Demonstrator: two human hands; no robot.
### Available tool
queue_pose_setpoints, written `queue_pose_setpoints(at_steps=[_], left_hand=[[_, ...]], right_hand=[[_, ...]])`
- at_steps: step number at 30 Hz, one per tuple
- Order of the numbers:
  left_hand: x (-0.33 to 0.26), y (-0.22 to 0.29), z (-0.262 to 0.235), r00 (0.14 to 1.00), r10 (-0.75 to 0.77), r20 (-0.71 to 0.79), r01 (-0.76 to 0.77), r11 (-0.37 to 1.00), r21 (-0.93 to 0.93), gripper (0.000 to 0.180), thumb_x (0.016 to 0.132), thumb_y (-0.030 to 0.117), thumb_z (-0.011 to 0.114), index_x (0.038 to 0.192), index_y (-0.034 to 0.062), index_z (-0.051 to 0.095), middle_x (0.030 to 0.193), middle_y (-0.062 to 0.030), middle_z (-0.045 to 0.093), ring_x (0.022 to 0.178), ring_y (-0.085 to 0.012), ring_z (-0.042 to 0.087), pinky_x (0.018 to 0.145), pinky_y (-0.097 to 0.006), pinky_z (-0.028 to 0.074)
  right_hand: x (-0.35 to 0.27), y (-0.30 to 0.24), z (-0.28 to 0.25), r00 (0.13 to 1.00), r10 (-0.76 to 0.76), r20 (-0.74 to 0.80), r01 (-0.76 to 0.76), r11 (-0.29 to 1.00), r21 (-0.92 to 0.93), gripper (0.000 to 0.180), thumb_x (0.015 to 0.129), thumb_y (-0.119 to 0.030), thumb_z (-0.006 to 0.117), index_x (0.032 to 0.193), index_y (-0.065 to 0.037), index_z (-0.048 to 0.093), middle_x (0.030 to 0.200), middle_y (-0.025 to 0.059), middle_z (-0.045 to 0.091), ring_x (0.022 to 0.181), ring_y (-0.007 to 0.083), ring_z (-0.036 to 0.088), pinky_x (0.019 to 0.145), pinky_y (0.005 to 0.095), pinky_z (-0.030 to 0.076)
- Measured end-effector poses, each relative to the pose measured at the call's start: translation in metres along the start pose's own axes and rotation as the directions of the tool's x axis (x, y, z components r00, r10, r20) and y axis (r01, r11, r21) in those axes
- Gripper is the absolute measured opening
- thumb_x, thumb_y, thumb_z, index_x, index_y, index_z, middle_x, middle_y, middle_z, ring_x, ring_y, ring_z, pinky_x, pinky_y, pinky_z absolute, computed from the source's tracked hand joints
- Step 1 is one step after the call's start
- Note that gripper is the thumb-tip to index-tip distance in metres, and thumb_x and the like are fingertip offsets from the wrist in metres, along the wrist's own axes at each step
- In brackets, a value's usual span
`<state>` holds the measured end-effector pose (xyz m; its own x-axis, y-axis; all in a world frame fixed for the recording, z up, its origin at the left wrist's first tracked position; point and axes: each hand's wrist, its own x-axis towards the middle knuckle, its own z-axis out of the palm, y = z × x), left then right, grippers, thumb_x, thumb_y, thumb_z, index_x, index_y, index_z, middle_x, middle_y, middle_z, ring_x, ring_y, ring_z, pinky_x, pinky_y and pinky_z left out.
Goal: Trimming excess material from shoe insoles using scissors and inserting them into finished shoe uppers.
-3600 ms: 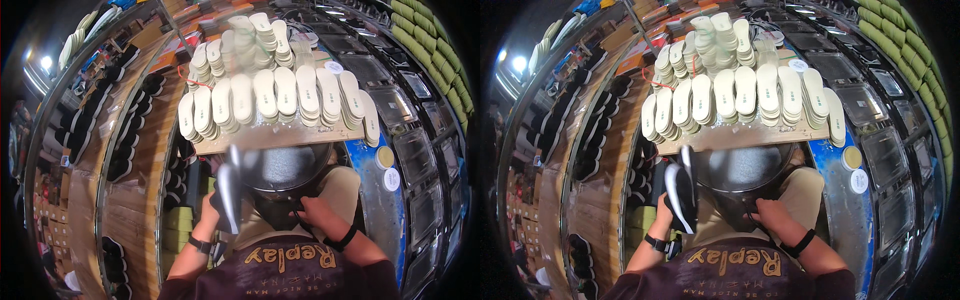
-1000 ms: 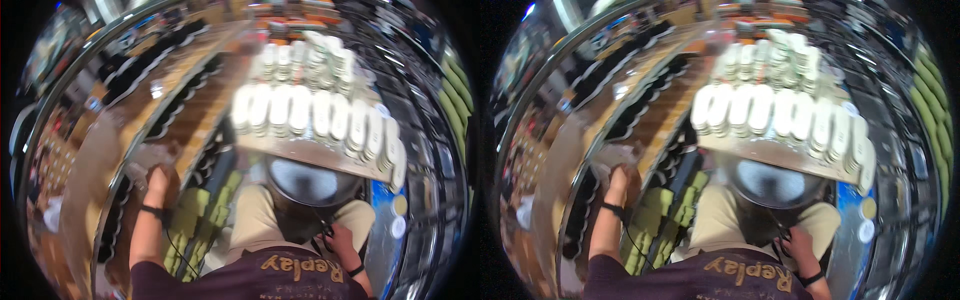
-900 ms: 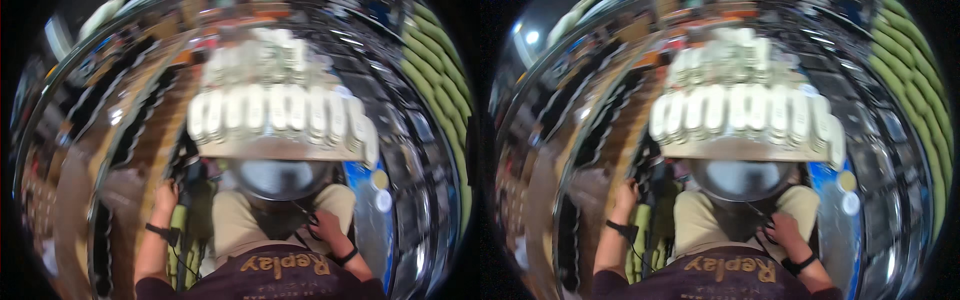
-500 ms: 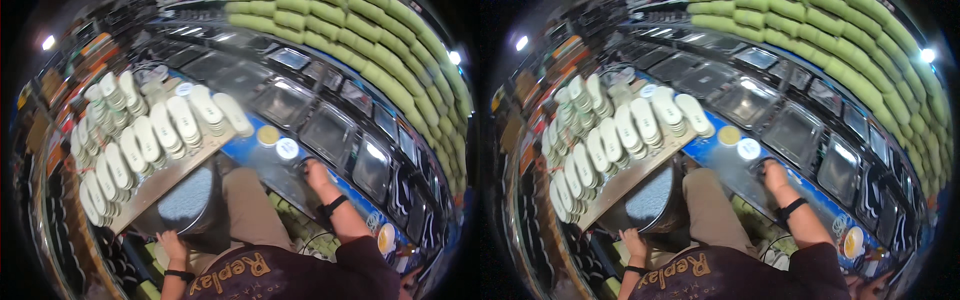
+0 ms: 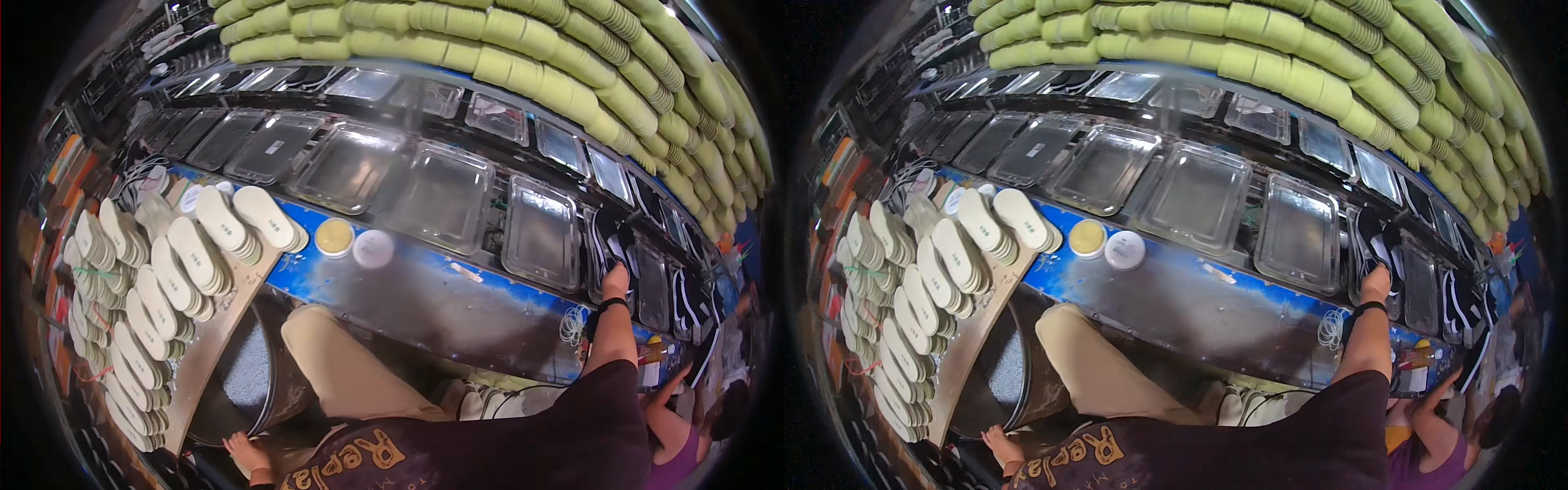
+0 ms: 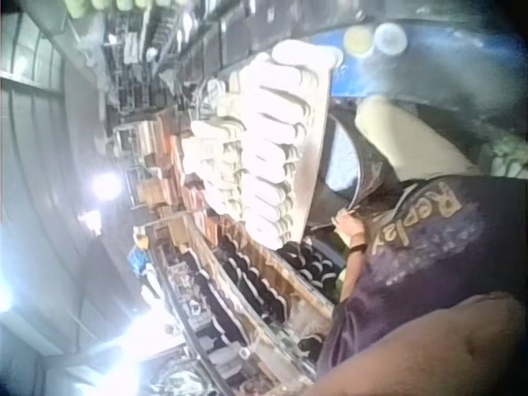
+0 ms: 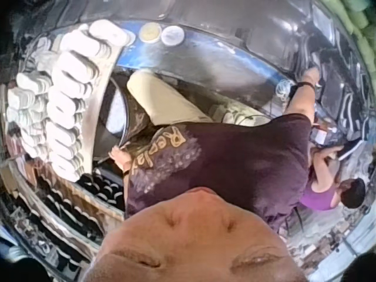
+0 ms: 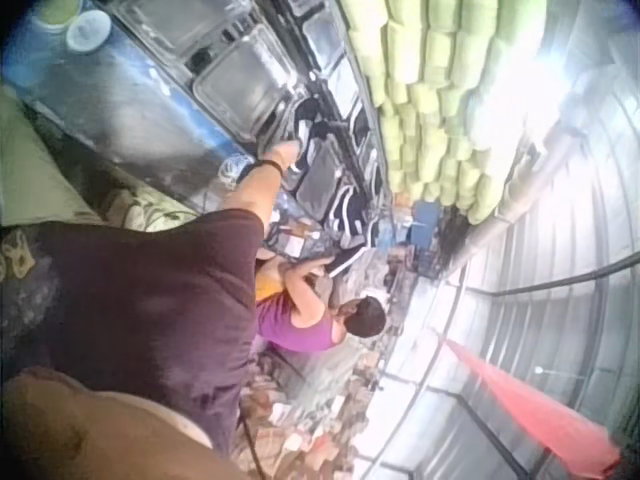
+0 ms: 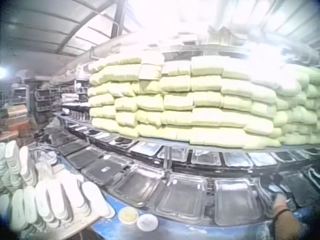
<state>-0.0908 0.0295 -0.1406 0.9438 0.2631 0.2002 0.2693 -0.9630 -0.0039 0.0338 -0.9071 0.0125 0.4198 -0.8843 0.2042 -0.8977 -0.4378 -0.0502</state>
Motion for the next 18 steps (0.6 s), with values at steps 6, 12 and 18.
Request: queue_pose_setpoints(at_steps=[6,12,18], left_hand=[[0.004,-0.002,-0.011,0.988,-0.070,0.134,0.074,0.997,-0.027,0.033,0.067,0.016,0.064,0.096,0.0024,0.056,0.096,-0.0125,0.055,0.105,-0.0302,0.051,0.113,-0.050,0.023],[0.009,-0.003,-0.005,0.970,-0.080,0.229,0.072,0.996,0.042,0.034,0.068,0.013,0.063,0.099,0.0025,0.059,0.102,-0.0139,0.056,0.109,-0.0307,0.051,0.112,-0.050,0.023],[0.011,0.003,-0.009,0.972,-0.082,0.219,0.061,0.993,0.101,0.031,0.070,0.017,0.066,0.098,0.0059,0.061,0.106,-0.0128,0.059,0.111,-0.0295,0.052,0.112,-0.049,0.025]], right_hand=[[0.033,0.051,0.016,0.999,-0.036,0.023,0.038,0.994,-0.100,0.027,0.093,-0.011,0.044,0.115,-0.006,0.059,0.117,0.0206,0.061,0.110,0.0375,0.058,0.092,0.0452,0.048],[0.077,0.091,0.044,0.999,0.038,0.019,-0.036,0.994,-0.103,0.030,0.084,-0.011,0.061,0.113,-0.006,0.058,0.116,0.0205,0.062,0.110,0.0361,0.058,0.094,0.0444,0.047],[0.073,0.093,0.030,0.984,-0.145,0.105,0.153,0.985,-0.075,0.041,0.078,-0.012,0.069,0.117,-0.007,0.059,0.114,0.0203,0.063,0.109,0.0366,0.058,0.092,0.0431,0.046]])
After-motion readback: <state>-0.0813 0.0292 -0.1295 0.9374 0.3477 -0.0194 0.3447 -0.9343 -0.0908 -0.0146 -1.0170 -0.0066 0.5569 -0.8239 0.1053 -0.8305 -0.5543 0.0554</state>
